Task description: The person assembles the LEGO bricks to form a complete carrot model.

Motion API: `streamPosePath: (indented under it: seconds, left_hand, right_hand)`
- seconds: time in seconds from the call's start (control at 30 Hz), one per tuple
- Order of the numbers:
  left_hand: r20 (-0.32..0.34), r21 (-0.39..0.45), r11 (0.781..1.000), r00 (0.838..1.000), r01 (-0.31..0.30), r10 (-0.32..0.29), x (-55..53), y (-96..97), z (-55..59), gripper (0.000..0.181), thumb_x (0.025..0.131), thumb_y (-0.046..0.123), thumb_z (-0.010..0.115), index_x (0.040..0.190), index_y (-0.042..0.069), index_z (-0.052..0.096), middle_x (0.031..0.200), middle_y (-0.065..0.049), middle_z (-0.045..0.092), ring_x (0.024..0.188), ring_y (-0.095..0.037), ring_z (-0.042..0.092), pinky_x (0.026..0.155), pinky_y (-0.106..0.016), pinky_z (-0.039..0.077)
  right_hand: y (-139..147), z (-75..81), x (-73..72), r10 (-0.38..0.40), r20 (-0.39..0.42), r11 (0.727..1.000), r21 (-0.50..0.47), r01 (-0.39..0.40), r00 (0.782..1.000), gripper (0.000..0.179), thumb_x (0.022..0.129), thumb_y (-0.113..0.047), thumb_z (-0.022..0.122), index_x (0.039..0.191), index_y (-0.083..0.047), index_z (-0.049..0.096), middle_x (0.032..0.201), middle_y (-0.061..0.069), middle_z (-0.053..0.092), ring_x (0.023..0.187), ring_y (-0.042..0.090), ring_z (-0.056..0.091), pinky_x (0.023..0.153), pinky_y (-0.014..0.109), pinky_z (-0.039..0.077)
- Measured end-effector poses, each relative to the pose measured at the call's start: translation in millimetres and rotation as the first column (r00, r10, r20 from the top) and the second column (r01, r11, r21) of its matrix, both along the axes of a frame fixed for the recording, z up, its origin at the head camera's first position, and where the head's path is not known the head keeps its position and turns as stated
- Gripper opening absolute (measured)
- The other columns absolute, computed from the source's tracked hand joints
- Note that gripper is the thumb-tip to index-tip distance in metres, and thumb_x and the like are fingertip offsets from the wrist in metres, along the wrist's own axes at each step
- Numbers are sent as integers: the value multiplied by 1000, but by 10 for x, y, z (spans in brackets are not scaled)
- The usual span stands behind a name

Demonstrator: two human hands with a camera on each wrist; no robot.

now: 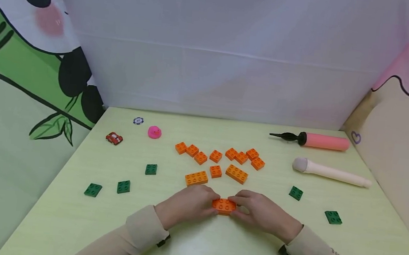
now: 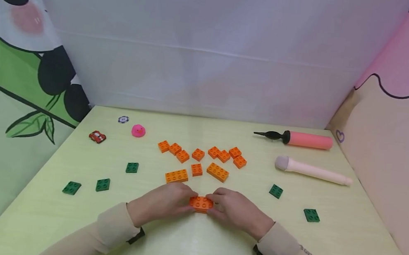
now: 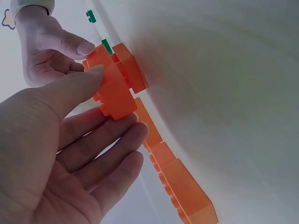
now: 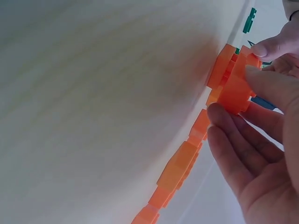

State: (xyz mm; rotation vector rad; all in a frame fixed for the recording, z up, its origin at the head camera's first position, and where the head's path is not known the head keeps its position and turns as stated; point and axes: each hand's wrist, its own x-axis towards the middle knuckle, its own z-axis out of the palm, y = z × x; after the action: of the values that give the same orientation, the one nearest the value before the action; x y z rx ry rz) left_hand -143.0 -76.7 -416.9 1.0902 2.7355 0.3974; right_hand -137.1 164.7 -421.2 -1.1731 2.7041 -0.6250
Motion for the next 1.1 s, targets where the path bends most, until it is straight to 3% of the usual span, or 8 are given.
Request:
streamPosePath:
  seconds: [0.4,0.67,0.87,1.0,1.1]
  left_hand:
    - [-3,-8,1000,1000,-4,4,-25,19,17,24,92,31,74,107,14,76,96,6,73,80,-6,60,81,-22,54]
    - [78,9,999,996,-33,32,-62,24,20,24,89,30,76,108,14,76,96,7,73,78,-5,59,78,-21,52]
    - [91,16,999,995,-32,30,-97,51,49,19,88,27,78,102,13,76,74,10,61,66,-7,50,63,-19,43]
    - [96,18,999,995,-38,36,-115,58,39,18,87,26,78,99,13,77,64,9,50,61,-8,44,57,-21,37]
    - [109,25,999,993,-46,43,-118,58,25,20,87,26,79,101,13,77,71,11,57,63,-7,48,61,-20,41]
  right_hand:
    - [-53,12,-10,-37,-1,999,18,37,999,32,91,-23,74,120,-9,71,109,-2,69,95,11,64,85,31,56]
    - [-58,-6,-35,-43,21,999,31,43,999,36,91,-25,74,122,-9,71,112,-1,70,99,12,64,87,33,56]
    - [-45,31,-70,-34,47,999,28,32,998,35,93,-29,71,122,-11,71,111,-4,70,100,11,64,88,34,56]
    - [-49,48,-168,-104,77,995,6,104,992,37,99,-39,61,126,-16,70,118,-4,69,110,15,63,95,40,53]
    - [-61,33,-319,-192,-22,981,10,192,981,41,99,-39,62,132,-15,66,123,3,67,111,23,63,96,46,52]
